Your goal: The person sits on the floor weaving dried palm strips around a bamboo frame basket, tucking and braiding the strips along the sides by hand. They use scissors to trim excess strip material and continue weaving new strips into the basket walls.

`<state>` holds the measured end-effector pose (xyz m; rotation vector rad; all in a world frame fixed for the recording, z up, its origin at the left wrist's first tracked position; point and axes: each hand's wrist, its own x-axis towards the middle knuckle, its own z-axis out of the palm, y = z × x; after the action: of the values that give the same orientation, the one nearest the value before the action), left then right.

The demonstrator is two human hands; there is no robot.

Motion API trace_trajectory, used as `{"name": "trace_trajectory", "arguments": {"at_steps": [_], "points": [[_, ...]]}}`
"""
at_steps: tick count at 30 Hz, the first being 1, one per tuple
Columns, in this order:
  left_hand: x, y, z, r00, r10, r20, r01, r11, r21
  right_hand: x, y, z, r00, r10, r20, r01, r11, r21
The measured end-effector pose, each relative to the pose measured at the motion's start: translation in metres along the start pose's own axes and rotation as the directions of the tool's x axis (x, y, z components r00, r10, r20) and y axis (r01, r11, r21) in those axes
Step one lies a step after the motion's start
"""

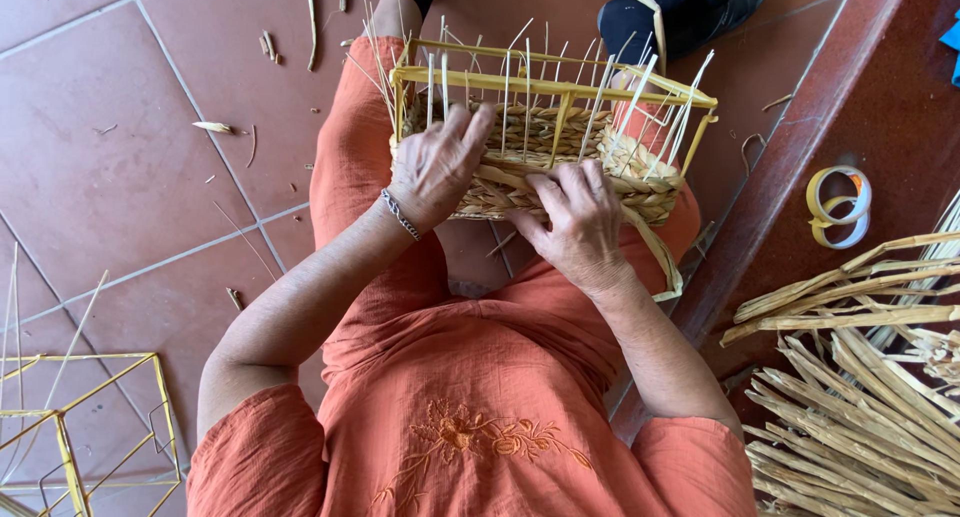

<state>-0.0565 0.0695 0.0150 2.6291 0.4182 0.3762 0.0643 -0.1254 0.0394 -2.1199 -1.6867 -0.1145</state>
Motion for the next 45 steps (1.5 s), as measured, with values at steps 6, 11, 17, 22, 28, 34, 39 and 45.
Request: {"name": "trace_trajectory", "arguments": {"at_steps": [6, 11, 17, 22, 28, 34, 39, 45], "points": [[0.008, -0.007, 0.011, 0.976, -0.149, 0.158, 0.191, 0.935, -0.297, 0.005, 0.003, 0.004, 0.998, 0.043, 0.053, -0.050, 0.989, 0.142], [0.003, -0.017, 0.004, 0.996, 0.059, 0.059, -0.019, 0.850, -0.527, 0.012, 0.010, -0.011, 0.974, 0.194, 0.114, -0.225, 0.867, 0.444], [-0.001, -0.013, -0.009, 0.955, 0.136, 0.264, 0.032, 0.838, -0.545, 0.040, -0.004, -0.002, 0.973, -0.116, -0.199, 0.118, 0.993, -0.002], [0.002, 0.011, -0.006, 0.969, 0.087, 0.231, 0.006, 0.928, -0.374, 0.053, 0.005, -0.015, 0.984, 0.081, 0.156, -0.100, 0.988, 0.117], [-0.005, 0.030, 0.006, 0.992, -0.011, 0.124, 0.029, 0.989, -0.144, 0.076, 0.045, -0.026, 0.632, 0.254, 0.732, -0.682, 0.631, 0.370], [-0.009, 0.009, -0.003, 0.992, 0.120, -0.038, -0.125, 0.919, -0.375, 0.048, 0.043, -0.004, 0.919, 0.277, 0.280, -0.363, 0.870, 0.333], [-0.006, 0.001, 0.000, 0.985, 0.165, -0.043, -0.165, 0.864, -0.475, 0.030, 0.034, 0.022, 0.986, 0.160, 0.053, -0.163, 0.985, 0.058], [0.013, -0.002, 0.016, 1.000, -0.016, 0.023, 0.023, 0.920, -0.391, -0.002, 0.032, 0.024, 0.979, 0.171, 0.114, -0.179, 0.982, 0.064]]}}
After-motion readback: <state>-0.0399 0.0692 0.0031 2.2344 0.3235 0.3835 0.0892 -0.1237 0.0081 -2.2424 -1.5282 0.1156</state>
